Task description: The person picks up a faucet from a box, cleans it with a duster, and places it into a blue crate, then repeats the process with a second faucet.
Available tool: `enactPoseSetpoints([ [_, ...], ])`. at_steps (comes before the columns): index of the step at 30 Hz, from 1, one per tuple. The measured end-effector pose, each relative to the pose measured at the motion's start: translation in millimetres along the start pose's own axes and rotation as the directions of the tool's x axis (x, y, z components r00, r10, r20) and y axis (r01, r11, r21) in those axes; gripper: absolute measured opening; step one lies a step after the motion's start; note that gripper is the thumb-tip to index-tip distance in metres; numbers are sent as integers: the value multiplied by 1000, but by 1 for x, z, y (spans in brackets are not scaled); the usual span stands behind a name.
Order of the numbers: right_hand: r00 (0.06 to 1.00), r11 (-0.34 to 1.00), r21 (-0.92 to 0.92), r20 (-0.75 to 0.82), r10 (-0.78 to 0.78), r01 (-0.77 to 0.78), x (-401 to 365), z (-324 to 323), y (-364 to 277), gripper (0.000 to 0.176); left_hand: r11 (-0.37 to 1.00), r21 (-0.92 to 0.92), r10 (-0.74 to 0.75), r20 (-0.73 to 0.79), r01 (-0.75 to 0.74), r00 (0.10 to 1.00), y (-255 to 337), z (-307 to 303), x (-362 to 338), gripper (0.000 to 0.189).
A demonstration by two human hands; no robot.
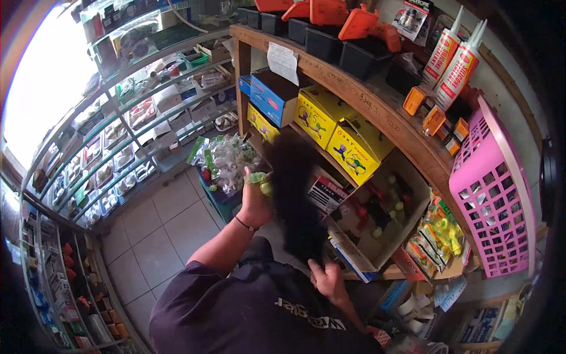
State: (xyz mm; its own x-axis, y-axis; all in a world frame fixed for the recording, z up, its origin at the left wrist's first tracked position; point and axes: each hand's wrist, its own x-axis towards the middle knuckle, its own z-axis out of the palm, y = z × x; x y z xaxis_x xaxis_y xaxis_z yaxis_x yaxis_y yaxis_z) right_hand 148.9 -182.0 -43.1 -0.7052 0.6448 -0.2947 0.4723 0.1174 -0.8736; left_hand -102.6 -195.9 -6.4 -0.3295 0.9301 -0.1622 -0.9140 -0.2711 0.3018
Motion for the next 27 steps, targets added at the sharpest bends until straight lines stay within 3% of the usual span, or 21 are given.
enactPoseSetpoints([
  [2, 999, 991, 119, 0, 54, -54, -1, -3, 0, 33, 1000, -12, -4, 135, 5, 991, -8, -28, 23, 55],
  [4, 976, 956, -202, 83, -201, 214, -6, -6, -7, 32, 1000, -19, -8, 395, 17, 919, -16, -62, 50, 69],
  [5, 977, 956, -201, 76, -201, 212, -5, -3, 0, 32, 979, -73, -143, 412, 189, 900, -7, -70, 53, 66],
  [6, 994, 991, -86, 32, -102, 104, -2, 1, 12, 33, 979, -70, -147, 417, 193, 897, -6, -49, 42, 66],
  [8, 1000, 1000, 26, 2, 1, -1, -1, 2, 13, 34, 999, 10, -43, 2, 43, 999, -2, 12, 3, 51],
  [9, 999, 1000, 27, 33, -3, 2, -2, 0, 5, 34, 989, 145, 0, -187, 28, 982, -1, 10, -1, 58],
  [10, 998, 1000, 29, 63, -7, 5, -3, -3, 0, 35, 990, 139, 3, -183, 22, 983, -3, -11, 15, 58],
  [11, 992, 967, -218, 27, -127, 130, -3, 0, 12, 37, 984, -96, -139, 104, 149, 985, -9, -49, 44, 65],
  [12, 992, 968, -218, 22, -127, 129, -3, 1, 11, 37, 903, -273, -204, 404, 330, 892, -7, -39, 46, 73],
  [13, 989, 975, -171, 13, -145, 145, -4, 3, 11, 35, 994, 8, -101, 339, 105, 935, -4, -35, 32, 68],
  [15, 986, 979, -124, 0, -164, 163, -3, 3, 6, 33, 996, -8, -87, 212, 91, 973, -2, -1, 10, 69],
  [17, 996, 979, 182, -7, 94, -91, -2, 0, -5, 29, 994, 97, -27, -191, 46, 981, -4, -11, 14, 71],
  [18, 996, 980, 180, -8, 92, -89, -1, 1, -3, 29, 994, 96, -26, -189, 45, 982, -8, -33, 30, 71],
  [19, 981, 981, 3, -40, -192, 192, 0, 5, 1, 29, 992, -49, -110, 167, 120, 980, -12, -58, 49, 78],
  [20, 888, 876, -175, -26, -460, 449, -1, 8, 4, 28, 958, -155, -133, 508, 242, 851, -14, -70, 57, 84],
  [21, 913, 893, -214, -14, -409, 397, -3, 8, 2, 28, 996, 57, -84, 519, 63, 851, -8, -47, 38, 80],
  [22, 912, 893, -213, -22, -409, 396, -3, 8, 3, 28, 996, 62, -91, 522, 68, 848, -6, -23, 22, 80],
  [24, 998, 974, 224, -39, 39, -30, -4, 7, 5, 27, 999, 32, -20, 92, 17, 996, -8, 9, 2, 69],
  [25, 999, 975, 219, -37, 39, -30, -3, 5, 8, 27, 989, 122, -57, -204, 83, 977, -8, 6, 3, 69],
  [26, 1000, 990, 139, 21, 1, -4, -3, 3, 11, 28, 989, 120, -56, -205, 82, 977, -17, -12, 20, 69],
  [27, 996, 998, 64, 79, -30, 25, -4, 3, 12, 29, 959, -180, -148, 342, 220, 928, -31, -41, 47, 71],
])
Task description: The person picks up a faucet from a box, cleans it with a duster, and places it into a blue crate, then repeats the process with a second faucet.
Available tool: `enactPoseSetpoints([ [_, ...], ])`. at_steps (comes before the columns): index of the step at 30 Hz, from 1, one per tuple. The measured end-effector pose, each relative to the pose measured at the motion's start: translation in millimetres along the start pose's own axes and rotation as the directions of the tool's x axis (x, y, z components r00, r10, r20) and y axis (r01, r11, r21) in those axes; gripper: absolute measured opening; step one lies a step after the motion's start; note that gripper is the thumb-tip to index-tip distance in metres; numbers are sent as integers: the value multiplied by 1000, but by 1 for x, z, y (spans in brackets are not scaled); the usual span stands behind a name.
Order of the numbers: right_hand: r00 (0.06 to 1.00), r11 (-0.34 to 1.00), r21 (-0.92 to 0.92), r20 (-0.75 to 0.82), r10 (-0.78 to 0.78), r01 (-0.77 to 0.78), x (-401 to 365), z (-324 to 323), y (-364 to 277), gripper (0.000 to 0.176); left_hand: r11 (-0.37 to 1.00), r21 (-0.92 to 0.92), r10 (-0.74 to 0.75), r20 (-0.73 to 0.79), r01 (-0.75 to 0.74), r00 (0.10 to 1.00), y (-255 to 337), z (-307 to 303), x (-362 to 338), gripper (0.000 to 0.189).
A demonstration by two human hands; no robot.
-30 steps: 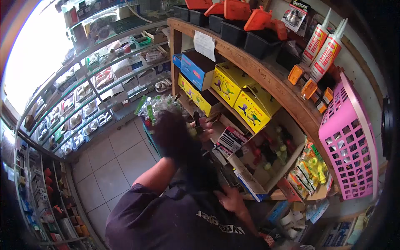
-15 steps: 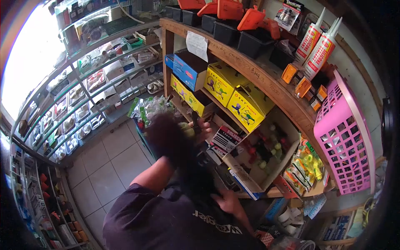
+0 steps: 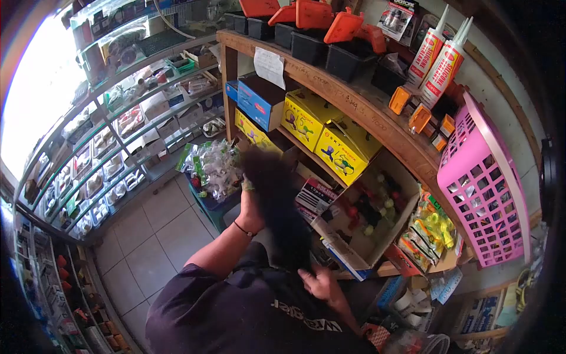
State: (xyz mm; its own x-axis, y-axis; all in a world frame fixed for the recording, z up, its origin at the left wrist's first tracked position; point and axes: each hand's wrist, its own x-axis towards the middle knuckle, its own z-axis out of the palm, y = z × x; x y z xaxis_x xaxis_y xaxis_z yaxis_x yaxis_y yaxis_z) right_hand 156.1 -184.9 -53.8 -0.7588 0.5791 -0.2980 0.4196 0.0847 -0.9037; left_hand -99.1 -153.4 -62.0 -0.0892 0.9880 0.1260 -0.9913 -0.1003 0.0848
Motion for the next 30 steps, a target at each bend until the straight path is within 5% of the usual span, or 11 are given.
enactPoseSetpoints([
  [1, 1000, 1000, 4, -3, 2, -2, -3, 1, -3, 29, 944, -261, -31, 533, 199, 845, -2, -20, 10, 73],
  [2, 988, 986, -110, -74, -136, 127, -8, 2, -10, 30, 948, 309, -30, 303, -69, 952, 15, -5, -11, 68],
  [5, 980, 994, -36, -163, -112, 107, -9, 0, -14, 33, 944, 271, 237, -153, -190, 959, -6, 60, -24, 67],
  [9, 959, 929, -277, -76, -274, 244, -7, 2, 0, 35, 995, 1, -101, 205, 103, 973, 7, -16, 4, 63],
  [10, 958, 932, -272, -85, -272, 240, -8, 3, 2, 35, 886, 461, 85, -42, -57, 995, 3, 8, -12, 51],
  [13, 989, 996, -19, -118, -83, 82, -8, 1, 3, 36, 978, 186, 121, -167, -90, 979, -9, 73, -29, 38],
  [14, 993, 1000, -3, -117, -14, 14, -9, 1, 1, 35, 995, 43, -96, 345, 86, 934, 1, 42, -27, 43],
  [19, 908, 897, -278, -146, -392, 343, -14, 5, -6, 33, 969, 246, 63, -189, -15, 980, -6, 22, -21, 54],
  [21, 980, 977, 196, -159, 115, -83, -13, 2, 0, 30, 999, -25, -24, 128, 28, 992, 4, -5, -27, 46],
  [29, 994, 998, 9, -93, 57, -57, -9, 9, -1, 27, 975, 197, 145, -193, -107, 970, -4, 30, -31, 53],
  [30, 983, 978, 165, -112, 145, -126, -5, 11, 3, 27, 994, -8, -94, 432, 108, 897, 7, 7, -31, 54],
])
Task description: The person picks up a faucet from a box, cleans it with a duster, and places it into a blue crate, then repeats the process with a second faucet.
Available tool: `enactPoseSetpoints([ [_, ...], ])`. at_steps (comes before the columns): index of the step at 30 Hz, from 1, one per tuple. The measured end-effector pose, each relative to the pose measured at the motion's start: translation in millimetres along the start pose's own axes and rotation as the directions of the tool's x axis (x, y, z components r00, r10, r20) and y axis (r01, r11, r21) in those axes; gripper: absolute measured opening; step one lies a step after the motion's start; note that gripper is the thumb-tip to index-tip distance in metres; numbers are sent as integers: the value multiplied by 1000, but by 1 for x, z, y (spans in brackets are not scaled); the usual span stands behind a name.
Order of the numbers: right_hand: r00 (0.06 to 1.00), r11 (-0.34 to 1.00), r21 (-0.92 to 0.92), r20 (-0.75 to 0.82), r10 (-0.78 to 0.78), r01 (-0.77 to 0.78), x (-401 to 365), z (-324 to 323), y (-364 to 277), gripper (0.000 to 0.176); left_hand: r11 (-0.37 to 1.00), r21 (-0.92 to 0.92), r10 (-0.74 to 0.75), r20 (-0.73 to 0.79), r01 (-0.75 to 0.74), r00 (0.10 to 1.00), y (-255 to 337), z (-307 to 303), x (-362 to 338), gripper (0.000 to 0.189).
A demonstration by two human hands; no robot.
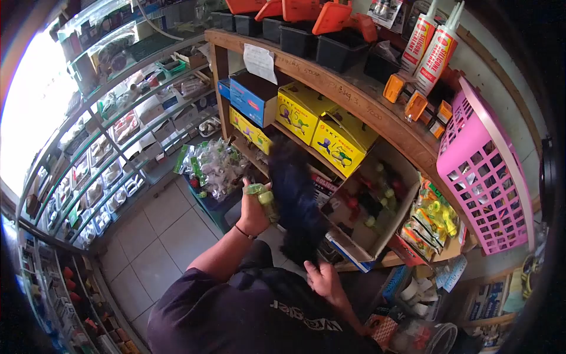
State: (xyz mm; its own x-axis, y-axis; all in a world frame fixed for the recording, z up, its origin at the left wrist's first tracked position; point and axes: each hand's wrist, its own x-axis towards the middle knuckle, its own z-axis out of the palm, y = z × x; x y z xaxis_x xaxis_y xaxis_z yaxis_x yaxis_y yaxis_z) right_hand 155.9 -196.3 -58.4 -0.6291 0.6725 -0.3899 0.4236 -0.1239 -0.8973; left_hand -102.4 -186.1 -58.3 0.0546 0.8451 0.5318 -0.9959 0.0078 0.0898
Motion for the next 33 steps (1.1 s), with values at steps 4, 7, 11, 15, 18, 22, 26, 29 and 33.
enactPoseSetpoints([
  [4, 922, 889, -244, 129, -365, 386, -2, 7, -13, 32, 846, 509, 205, -582, 156, 786, -4, 8, 1, 59],
  [7, 988, 992, -15, 88, -126, 128, 10, 10, 3, 36, 963, 252, 238, -622, -97, 746, -2, 22, -4, 49],
  [11, 983, 983, -134, 154, -102, 123, 9, 14, -8, 35, 922, 385, 231, -505, -22, 832, 5, -16, -21, 58],
  [15, 996, 998, 54, 82, -30, 25, 17, 17, -2, 31, 923, 352, 363, -660, -156, 658, 3, 23, -16, 58],
  [18, 974, 994, -95, 217, 71, -51, 18, 17, -2, 32, 890, 448, 340, -522, -88, 782, 11, 6, -29, 52],
  [22, 956, 957, -224, 267, -121, 184, 15, 10, 5, 27, 958, 250, 195, -200, -142, 960, 26, -36, -33, 35],
  [26, 985, 900, -426, 169, -20, 91, 27, -14, 37, 38, 865, 323, 501, -596, -384, 627, 45, -22, -59, 33],
  [29, 989, 866, -492, -57, -139, 94, 42, -32, 98, 36, 838, 398, 528, -765, -374, 368, 52, -6, -88, 43],
  [33, 959, 751, -660, -207, -196, 11, 53, -62, 110, 34, 873, 416, 487, -774, -255, 404, 56, -29, -144, 48],
])
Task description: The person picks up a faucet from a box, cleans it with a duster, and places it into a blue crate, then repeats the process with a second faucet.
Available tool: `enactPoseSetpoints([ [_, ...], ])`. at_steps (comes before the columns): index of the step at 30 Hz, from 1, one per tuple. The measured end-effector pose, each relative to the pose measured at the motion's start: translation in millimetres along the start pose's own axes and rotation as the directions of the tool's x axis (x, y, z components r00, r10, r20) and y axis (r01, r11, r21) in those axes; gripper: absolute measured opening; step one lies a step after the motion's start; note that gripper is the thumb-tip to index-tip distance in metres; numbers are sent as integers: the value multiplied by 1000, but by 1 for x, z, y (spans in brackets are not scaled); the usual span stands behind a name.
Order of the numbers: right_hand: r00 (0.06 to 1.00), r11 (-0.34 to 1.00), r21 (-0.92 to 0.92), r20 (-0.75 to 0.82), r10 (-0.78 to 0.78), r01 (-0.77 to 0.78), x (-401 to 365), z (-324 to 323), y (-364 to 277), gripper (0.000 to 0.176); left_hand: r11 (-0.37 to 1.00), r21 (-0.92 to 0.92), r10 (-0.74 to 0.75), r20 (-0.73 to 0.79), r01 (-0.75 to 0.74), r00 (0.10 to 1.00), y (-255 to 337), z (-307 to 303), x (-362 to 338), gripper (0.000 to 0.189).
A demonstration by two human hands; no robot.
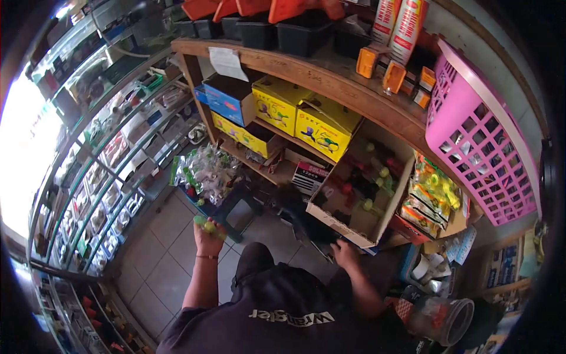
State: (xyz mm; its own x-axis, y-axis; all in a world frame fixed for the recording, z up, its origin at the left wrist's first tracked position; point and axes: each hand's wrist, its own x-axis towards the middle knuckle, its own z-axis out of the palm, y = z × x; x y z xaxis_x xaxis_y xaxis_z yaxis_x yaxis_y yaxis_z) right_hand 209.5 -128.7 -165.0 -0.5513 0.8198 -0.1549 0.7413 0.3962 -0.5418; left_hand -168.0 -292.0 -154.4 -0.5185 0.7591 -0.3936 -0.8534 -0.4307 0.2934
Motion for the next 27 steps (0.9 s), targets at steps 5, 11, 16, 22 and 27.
enactPoseSetpoints([
  [5, 938, 997, -53, -344, 29, -50, 22, -2, 25, 27, 988, 136, -67, -75, 77, 995, -12, -4, -15, 37],
  [11, 874, 994, -97, -487, 3, -58, 51, -12, 31, 28, 943, 325, -62, -58, 77, 996, -22, 24, -24, 19],
  [16, 803, 985, -129, -596, 13, -112, 61, -10, 41, 30, 927, 350, -129, -28, 130, 991, -24, 44, -22, 13],
  [22, 714, 960, -189, -700, 17, -208, 45, 2, 46, 33, 847, 474, -357, 171, 241, 918, -59, 73, -33, 27],
  [27, 611, 914, -236, -792, 14, -328, 31, 25, 26, 36, 739, 622, -457, 182, 258, 871, -76, 99, -54, 35],
])
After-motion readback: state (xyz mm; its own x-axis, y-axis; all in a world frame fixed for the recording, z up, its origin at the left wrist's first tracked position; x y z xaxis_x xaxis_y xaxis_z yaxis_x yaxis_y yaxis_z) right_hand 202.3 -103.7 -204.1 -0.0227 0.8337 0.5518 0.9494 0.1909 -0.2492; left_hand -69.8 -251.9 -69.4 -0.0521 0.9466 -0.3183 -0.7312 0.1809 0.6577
